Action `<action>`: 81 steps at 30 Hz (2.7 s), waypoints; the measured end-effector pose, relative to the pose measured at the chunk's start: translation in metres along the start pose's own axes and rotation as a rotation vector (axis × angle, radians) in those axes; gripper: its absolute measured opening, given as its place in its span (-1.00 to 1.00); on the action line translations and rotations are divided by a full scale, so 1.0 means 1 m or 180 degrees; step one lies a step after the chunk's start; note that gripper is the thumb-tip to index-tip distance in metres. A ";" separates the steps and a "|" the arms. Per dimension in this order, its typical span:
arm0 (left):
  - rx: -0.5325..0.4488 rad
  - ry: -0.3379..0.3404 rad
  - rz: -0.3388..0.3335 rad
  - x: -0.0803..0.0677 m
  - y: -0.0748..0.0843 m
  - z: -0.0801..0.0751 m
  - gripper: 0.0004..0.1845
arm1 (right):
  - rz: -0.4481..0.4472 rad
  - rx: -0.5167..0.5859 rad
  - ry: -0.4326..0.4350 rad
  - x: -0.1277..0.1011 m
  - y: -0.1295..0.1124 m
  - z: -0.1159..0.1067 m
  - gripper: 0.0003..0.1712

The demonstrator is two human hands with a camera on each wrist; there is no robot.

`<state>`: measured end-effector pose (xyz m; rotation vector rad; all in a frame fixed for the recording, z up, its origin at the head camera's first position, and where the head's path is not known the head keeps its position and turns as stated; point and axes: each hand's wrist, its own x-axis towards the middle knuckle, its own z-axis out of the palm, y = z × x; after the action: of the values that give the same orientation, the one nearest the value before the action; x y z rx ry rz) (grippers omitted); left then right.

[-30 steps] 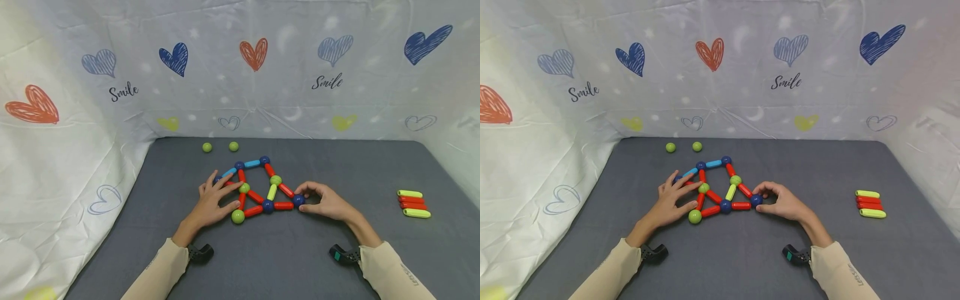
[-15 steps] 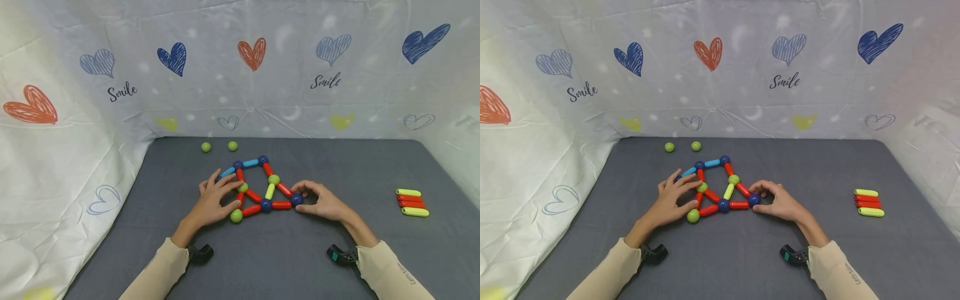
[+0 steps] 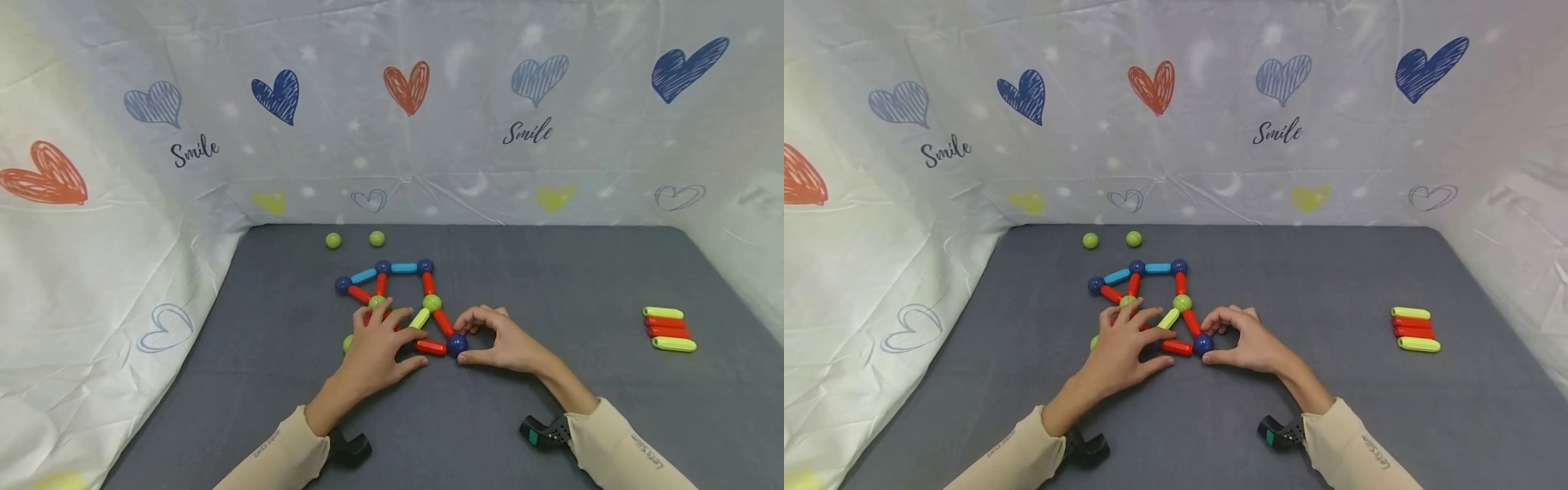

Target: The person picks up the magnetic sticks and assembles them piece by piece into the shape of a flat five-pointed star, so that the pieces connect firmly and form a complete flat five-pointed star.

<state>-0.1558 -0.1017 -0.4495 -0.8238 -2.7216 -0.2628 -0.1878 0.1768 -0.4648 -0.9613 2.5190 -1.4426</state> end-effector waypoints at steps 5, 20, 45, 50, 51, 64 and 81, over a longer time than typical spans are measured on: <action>-0.0045 0.0188 0.0023 -0.001 0.000 0.005 -0.71 | -0.0034 -0.0046 -0.0026 0.000 0.001 0.000 -0.61; -0.0247 -0.0075 0.0024 -0.002 -0.008 0.002 -0.39 | -0.0053 -0.0026 -0.0023 -0.001 -0.002 0.004 -0.62; -0.1039 0.0300 -0.0074 -0.006 -0.035 0.012 -0.33 | -0.0458 0.0245 -0.0360 -0.001 -0.012 0.015 -0.78; -0.1416 0.0462 -0.0219 -0.006 -0.033 0.012 -0.37 | -0.0424 0.0248 -0.0337 -0.002 -0.012 0.015 -0.79; -0.1421 0.0521 -0.0246 -0.007 -0.033 0.012 -0.42 | -0.0427 0.0252 -0.0335 -0.002 -0.012 0.015 -0.79; -0.1021 0.0511 -0.0743 -0.009 -0.031 0.016 -0.72 | -0.0102 0.0165 -0.0008 -0.018 -0.011 -0.008 -0.55; -0.0990 0.0443 -0.0805 -0.011 -0.036 0.011 -0.73 | 0.0489 -0.2431 0.0871 -0.119 0.036 -0.160 -0.18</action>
<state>-0.1700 -0.1343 -0.4663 -0.5070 -2.6853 -0.7825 -0.1685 0.3753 -0.4325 -0.6251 3.3414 -0.5753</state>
